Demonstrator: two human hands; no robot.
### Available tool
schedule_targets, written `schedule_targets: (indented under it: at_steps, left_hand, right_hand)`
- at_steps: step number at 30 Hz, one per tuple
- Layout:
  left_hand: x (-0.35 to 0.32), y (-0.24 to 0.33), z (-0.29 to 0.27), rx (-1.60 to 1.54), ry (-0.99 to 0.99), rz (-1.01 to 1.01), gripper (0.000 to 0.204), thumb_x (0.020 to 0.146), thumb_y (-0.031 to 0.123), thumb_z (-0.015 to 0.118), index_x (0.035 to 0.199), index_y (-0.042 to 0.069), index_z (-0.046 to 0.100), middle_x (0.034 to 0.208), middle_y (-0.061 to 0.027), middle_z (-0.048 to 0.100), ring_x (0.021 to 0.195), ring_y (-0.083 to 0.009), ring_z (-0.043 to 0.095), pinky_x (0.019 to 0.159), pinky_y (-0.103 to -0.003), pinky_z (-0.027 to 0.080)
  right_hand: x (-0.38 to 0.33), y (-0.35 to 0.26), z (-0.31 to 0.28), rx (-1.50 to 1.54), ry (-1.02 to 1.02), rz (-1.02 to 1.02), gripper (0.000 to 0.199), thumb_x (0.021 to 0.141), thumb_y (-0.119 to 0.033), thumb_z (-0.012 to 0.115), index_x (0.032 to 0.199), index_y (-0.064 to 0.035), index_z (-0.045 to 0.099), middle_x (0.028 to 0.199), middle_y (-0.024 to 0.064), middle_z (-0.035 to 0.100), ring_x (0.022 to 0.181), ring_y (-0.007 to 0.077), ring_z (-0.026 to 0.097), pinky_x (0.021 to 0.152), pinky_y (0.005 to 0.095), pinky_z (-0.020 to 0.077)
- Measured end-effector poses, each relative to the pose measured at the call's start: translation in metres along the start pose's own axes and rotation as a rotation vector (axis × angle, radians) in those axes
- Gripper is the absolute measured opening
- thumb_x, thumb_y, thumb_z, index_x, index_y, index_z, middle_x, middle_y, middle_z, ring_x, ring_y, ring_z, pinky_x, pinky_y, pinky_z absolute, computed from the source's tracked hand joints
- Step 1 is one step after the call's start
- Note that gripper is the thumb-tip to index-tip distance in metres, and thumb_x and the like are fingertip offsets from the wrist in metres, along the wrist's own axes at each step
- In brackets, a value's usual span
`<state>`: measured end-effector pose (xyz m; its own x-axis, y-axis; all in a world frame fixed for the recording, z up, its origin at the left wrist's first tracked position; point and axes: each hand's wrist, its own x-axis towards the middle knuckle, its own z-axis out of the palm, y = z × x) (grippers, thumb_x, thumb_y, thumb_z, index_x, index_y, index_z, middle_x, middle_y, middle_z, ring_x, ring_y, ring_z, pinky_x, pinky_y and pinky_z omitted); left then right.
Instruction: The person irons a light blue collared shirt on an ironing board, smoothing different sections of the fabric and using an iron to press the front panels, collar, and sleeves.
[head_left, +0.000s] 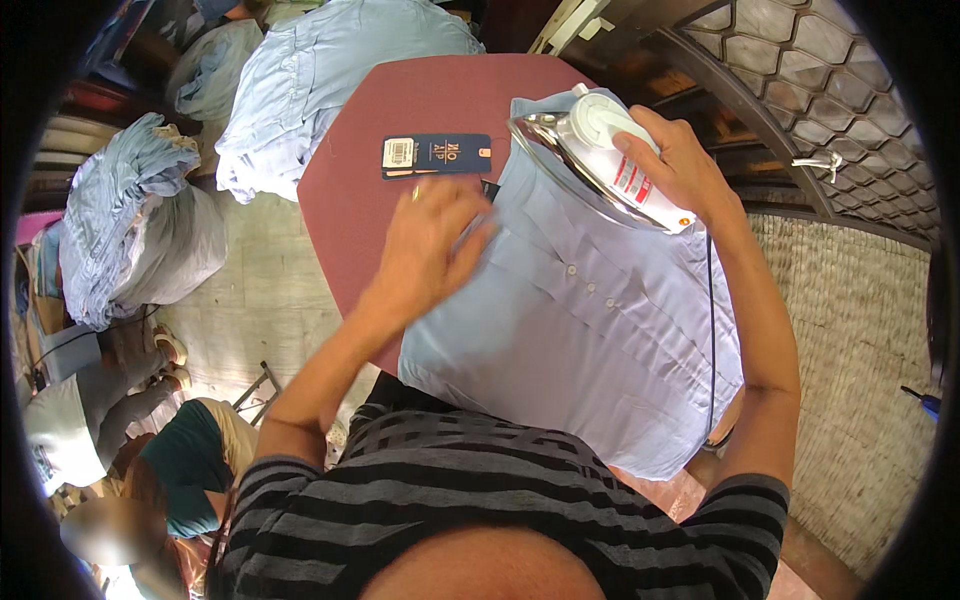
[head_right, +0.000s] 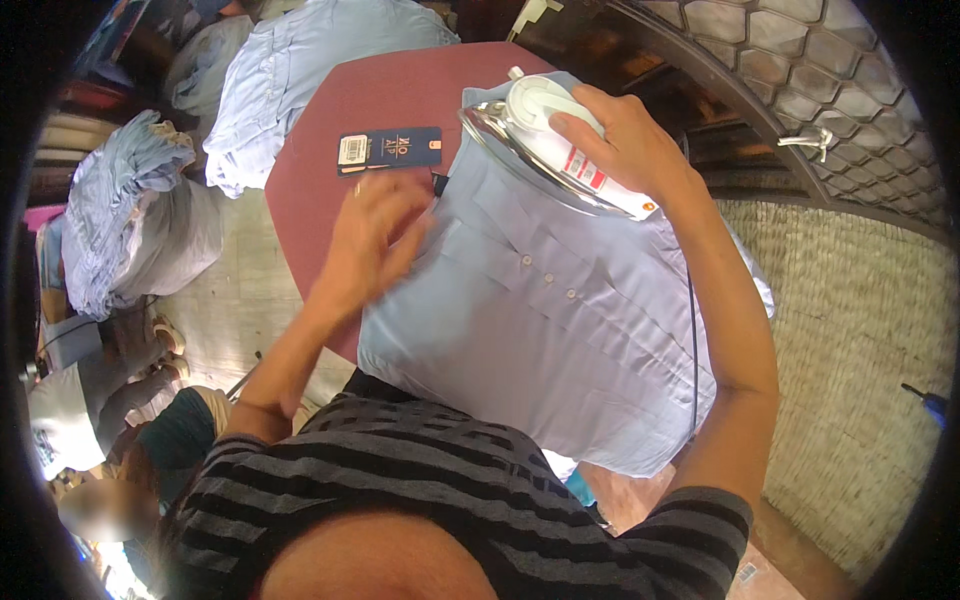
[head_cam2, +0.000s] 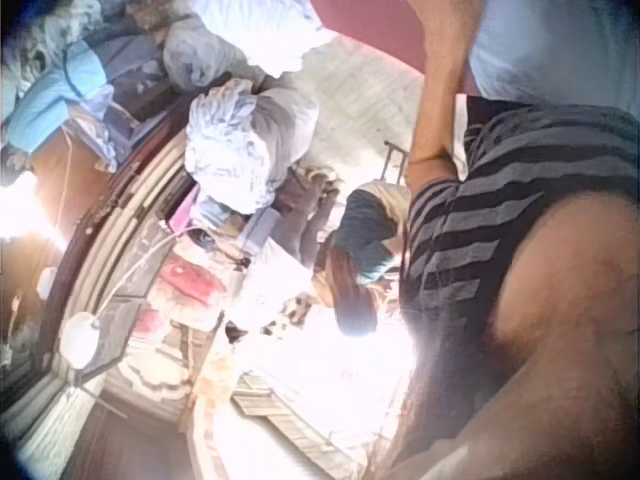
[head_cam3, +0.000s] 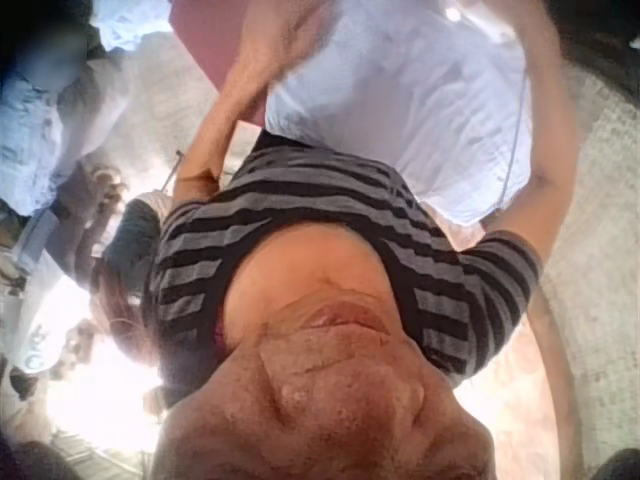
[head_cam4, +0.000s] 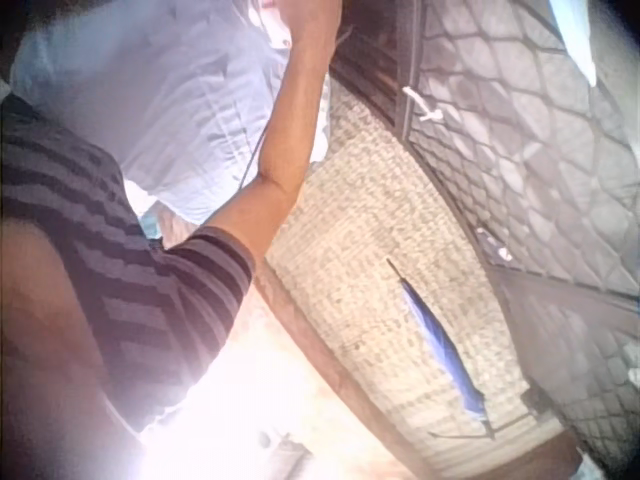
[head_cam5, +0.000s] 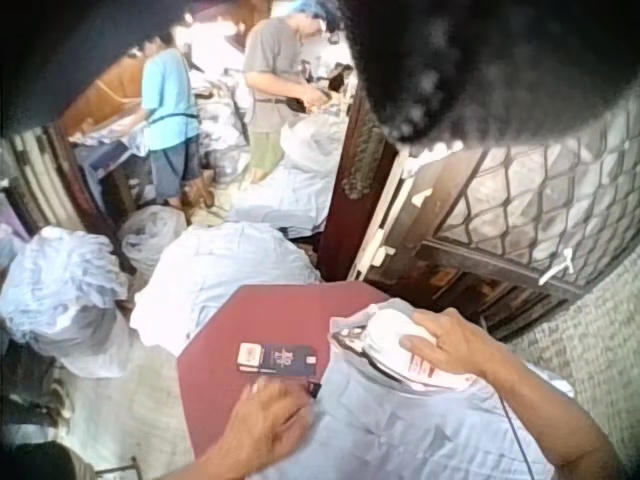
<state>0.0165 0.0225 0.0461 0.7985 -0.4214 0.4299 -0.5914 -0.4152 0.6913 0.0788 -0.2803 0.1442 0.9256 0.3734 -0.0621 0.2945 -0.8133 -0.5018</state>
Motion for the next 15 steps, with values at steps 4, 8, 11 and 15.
schedule_targets:
  at_steps: [4,8,11,15]
  left_hand:
    - [-0.056,0.025,0.0,0.205,-0.008,-0.215,0.035,0.079,0.015,0.075,0.111,0.007,0.063,0.113,-0.0088,0.056,0.105,-0.0302,0.051,0.085,-0.041,0.04]
    - [-0.082,0.033,0.006,0.291,0.107,-0.368,0.047,0.077,0.018,0.078,0.12,0.007,0.061,0.117,-0.0124,0.055,0.109,-0.0325,0.049,0.094,-0.043,0.04]
    - [-0.098,0.027,0.008,0.389,0.199,-0.382,0.047,0.077,0.024,0.08,0.117,0.007,0.063,0.112,-0.0111,0.054,0.105,-0.0309,0.049,0.09,-0.042,0.041]
    - [-0.103,0.033,0.012,0.424,0.281,-0.425,0.042,0.077,0.028,0.08,0.11,0.007,0.065,0.103,-0.0103,0.057,0.098,-0.0309,0.053,0.085,-0.042,0.042]
  right_hand:
    - [0.01,0.003,0.0,-0.054,0.004,-0.083,0.036,0.097,-0.036,0.057,0.099,0.0004,0.061,0.074,0.0216,0.062,0.062,0.0325,0.058,0.063,0.0399,0.0465]
    - [0.017,-0.002,0.007,-0.001,-0.01,-0.042,0.039,0.098,-0.038,0.056,0.1,0.0003,0.061,0.077,0.0216,0.064,0.064,0.0295,0.059,0.064,0.0404,0.0472]
    - [0.001,0.006,0.011,0.011,0.016,-0.078,0.041,0.098,-0.04,0.055,0.101,0.0007,0.062,0.08,0.0221,0.065,0.065,0.0269,0.059,0.065,0.0399,0.0475]
    - [0.002,0.011,0.007,-0.016,0.009,-0.158,0.042,0.099,-0.039,0.055,0.098,0.0024,0.06,0.075,0.0202,0.062,0.062,0.0242,0.054,0.063,0.0389,0.0462]
